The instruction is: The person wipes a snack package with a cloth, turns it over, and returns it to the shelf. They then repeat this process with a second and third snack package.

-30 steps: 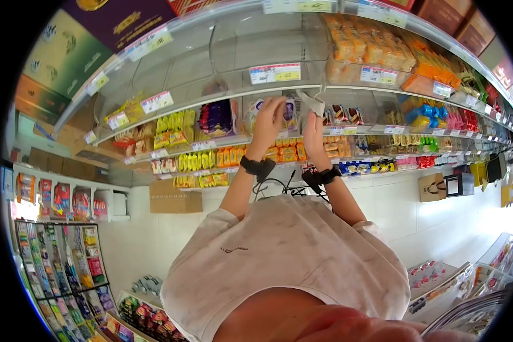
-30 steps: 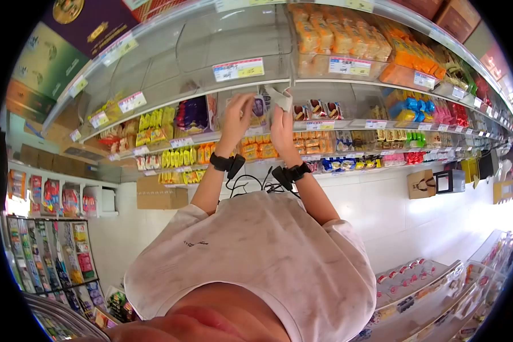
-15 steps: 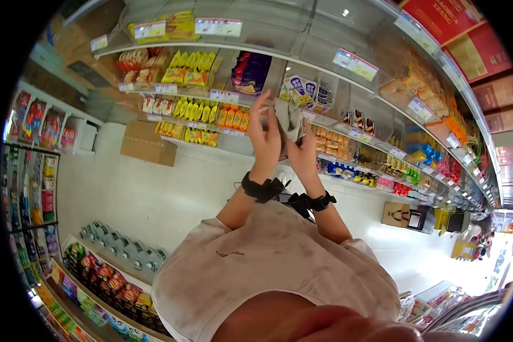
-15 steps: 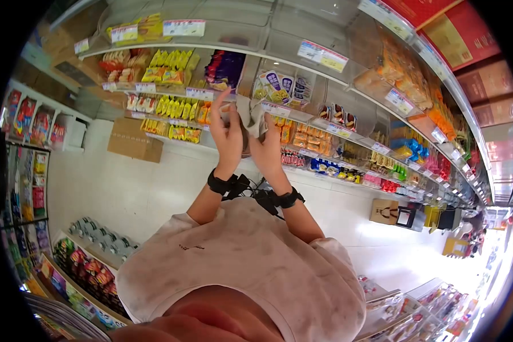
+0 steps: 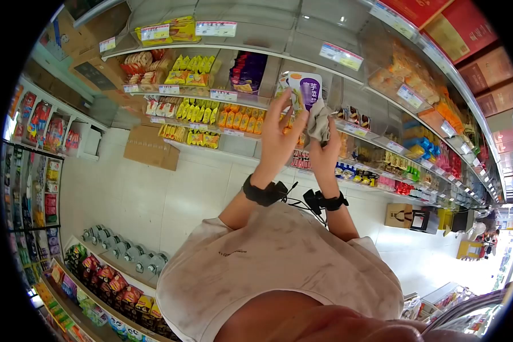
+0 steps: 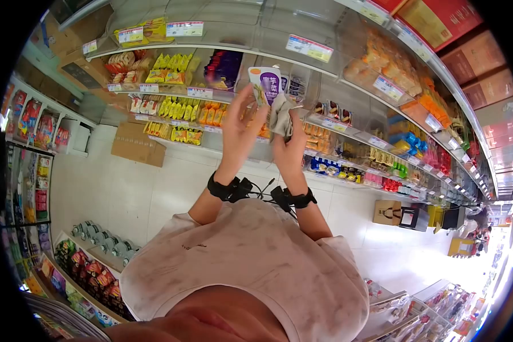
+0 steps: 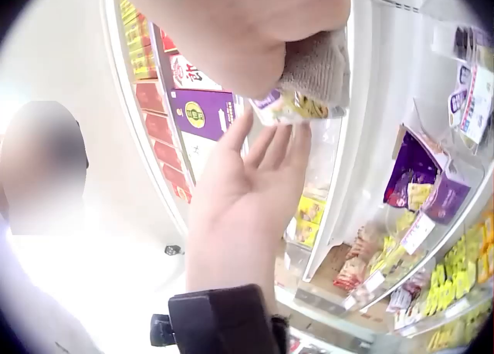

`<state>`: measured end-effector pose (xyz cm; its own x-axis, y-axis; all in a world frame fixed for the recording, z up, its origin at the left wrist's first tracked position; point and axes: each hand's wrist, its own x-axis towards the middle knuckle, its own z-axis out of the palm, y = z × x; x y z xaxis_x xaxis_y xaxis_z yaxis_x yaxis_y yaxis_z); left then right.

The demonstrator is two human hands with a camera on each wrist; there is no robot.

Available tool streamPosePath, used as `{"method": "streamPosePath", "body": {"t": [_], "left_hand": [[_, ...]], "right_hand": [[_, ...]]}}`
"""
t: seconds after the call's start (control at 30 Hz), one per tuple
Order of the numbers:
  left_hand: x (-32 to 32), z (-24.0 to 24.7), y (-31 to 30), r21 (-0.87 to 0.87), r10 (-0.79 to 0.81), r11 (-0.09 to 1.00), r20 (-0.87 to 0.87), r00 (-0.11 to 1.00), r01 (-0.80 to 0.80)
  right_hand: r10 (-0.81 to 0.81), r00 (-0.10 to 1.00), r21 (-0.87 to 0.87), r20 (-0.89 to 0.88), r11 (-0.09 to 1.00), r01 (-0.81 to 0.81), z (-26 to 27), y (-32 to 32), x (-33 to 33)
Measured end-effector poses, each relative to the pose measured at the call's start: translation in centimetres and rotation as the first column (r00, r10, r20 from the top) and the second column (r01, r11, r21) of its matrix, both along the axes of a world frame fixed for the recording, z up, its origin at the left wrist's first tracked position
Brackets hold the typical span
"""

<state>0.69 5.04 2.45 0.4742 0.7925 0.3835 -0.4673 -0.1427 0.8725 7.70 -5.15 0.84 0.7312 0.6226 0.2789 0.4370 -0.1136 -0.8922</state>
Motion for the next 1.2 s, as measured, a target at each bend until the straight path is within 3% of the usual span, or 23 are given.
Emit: {"method": "streamPosePath", "body": {"t": [0.07,0.1,0.17,0.2,0.3,0.43,0.5,0.63,0.67,0.8,0.87,0.9,0.93,0.97,1.03,1.07,1.17,1.2], "left_hand": [[0.5,0.1,-1.8,-0.073,-0.171,0.983,-0.055,0.984,0.167],[0.8,0.1,-2.9,-0.114,-0.259,0.962,-0.08,0.963,0.249],[1.6,1.1,-5.7,-0.159,-0.297,0.945,-0.054,0.953,0.285],[2.4,1.4,-6.9,-0.179,-0.311,0.936,-0.021,0.95,0.303],[5.1,0.9,-9.8,-0.176,-0.376,0.91,0.023,0.926,0.374],[7.5,-0.3,-13.1,-0.27,-0.458,0.849,0.052,0.887,0.454],[8.3,-0.2,-14.3,-0.249,-0.452,0.86,0.03,0.891,0.445],[9.9,0.6,-18.1,-0.17,-0.332,0.925,0.071,0.941,0.339],[9.9,0.8,-18.9,-0.216,-0.372,0.9,0.077,0.925,0.38],[11.1,-1.1,-21.0,-0.251,-0.413,0.877,0.043,0.91,0.41],[11.1,-1.1,-21.8,-0.217,-0.387,0.904,-0.052,0.92,0.368],[11.3,-1.2,-22.1,-0.105,-0.334,0.941,-0.112,0.936,0.323],[11.6,-1.4,-22.2,0.014,-0.268,0.962,-0.161,0.95,0.274],[11.8,-1.5,-22.4,0.137,-0.193,0.965,-0.201,0.96,0.223],[11.4,-1.5,-23.0,0.059,-0.194,0.977,-0.148,0.97,0.204],[11.3,-1.5,-23.3,0.019,-0.197,0.98,-0.122,0.973,0.2],[11.1,0.7,-24.7,-0.097,-0.165,0.983,-0.073,0.984,0.158],[11.2,0.1,-25.0,0.021,-0.166,0.985,-0.175,0.97,0.172]], "right_hand": [[0.014,0.996,0.046,-0.093,0.999,-0.01,-0.1,-1.5,-0.4],[0.056,0.998,0.123,-0.021,0.991,-0.053,-0.1,-1.9,-0.9],[0.109,0.985,0.27,0.135,0.952,-0.142,0.1,-2.8,-1.4],[0.232,0.972,0.278,0.029,0.932,-0.231,0.1,-4.0,-0.2],[0.126,0.991,0.358,0.036,0.924,-0.131,0.7,-6.8,2.3],[-0.119,0.979,0.257,0.164,0.964,0.074,-0.8,-11.3,5.2],[-0.248,0.944,0.227,0.216,0.953,0.199,-1.2,-13.7,6.6],[-0.338,0.941,0.309,0.012,0.896,0.318,-2.7,-17.1,8.6],[-0.195,0.955,0.406,-0.224,0.872,0.273,-2.8,-18.0,8.4],[0.042,0.832,0.428,-0.553,0.872,0.24,-2.3,-21.3,8.1],[0.077,0.919,0.378,-0.386,0.922,0.082,-3.7,-23.6,9.3],[0.107,0.95,0.342,-0.294,0.94,0.0,-3.6,-24.3,9.7],[0.12,0.926,0.391,-0.357,0.92,0.032,-3.2,-24.8,10.1],[0.067,0.954,0.365,-0.293,0.93,0.047,-3.1,-25.4,10.4],[-0.043,0.987,0.326,-0.156,0.941,0.092,-3.0,-26.8,11.2],[-0.087,0.982,0.358,-0.167,0.923,0.143,-4.2,-27.4,12.0],[-0.111,0.905,0.432,-0.411,0.85,0.301,-4.0,-29.7,14.5],[-0.048,0.857,0.493,-0.513,0.801,0.34,-2.0,-29.6,13.7]]}}
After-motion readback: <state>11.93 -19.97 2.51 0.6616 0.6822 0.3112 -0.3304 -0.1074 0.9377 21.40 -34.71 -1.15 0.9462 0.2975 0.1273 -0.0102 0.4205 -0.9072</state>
